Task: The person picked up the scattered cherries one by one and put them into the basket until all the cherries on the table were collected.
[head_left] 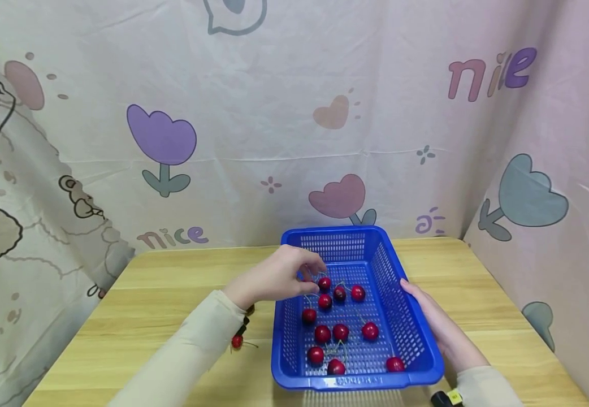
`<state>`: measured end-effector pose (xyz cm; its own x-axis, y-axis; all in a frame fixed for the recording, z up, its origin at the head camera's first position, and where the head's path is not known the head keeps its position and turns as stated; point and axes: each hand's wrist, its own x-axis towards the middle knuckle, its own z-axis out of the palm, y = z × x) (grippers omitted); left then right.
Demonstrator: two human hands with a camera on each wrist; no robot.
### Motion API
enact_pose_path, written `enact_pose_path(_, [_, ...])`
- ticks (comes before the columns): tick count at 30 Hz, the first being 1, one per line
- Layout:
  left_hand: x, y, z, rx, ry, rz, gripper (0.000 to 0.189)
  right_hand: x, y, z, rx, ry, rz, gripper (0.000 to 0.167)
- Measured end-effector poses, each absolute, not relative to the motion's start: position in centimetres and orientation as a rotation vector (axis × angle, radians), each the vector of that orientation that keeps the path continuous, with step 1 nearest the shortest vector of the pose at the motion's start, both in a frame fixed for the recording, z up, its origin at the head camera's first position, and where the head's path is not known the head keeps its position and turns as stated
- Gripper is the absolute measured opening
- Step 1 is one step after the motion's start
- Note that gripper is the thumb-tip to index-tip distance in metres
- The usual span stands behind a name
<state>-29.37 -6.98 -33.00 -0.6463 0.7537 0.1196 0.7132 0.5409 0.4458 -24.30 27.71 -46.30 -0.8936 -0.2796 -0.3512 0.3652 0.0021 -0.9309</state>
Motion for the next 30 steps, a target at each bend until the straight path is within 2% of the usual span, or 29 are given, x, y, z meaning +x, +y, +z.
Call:
enact_pose_path(7, [-30.0, -9.3, -32.7, 1.213, 2.747, 0.744, 0.024, -24.2, 27.8, -46.3, 0.096, 1.876, -1.931, 0.089])
enact_pose_path(15, [-31.2, -12.0, -33.0, 1.020, 2.818, 0.829, 0.023, -24.2, 27.7, -46.3, 0.094, 1.839, -1.949, 0.090])
enact_pose_path(30, [-35.9, -18.5, -37.5, 0.768, 2.912, 0.806, 0.017, -24.4, 27.7, -46.2, 0.085, 1.840, -1.950, 0.092])
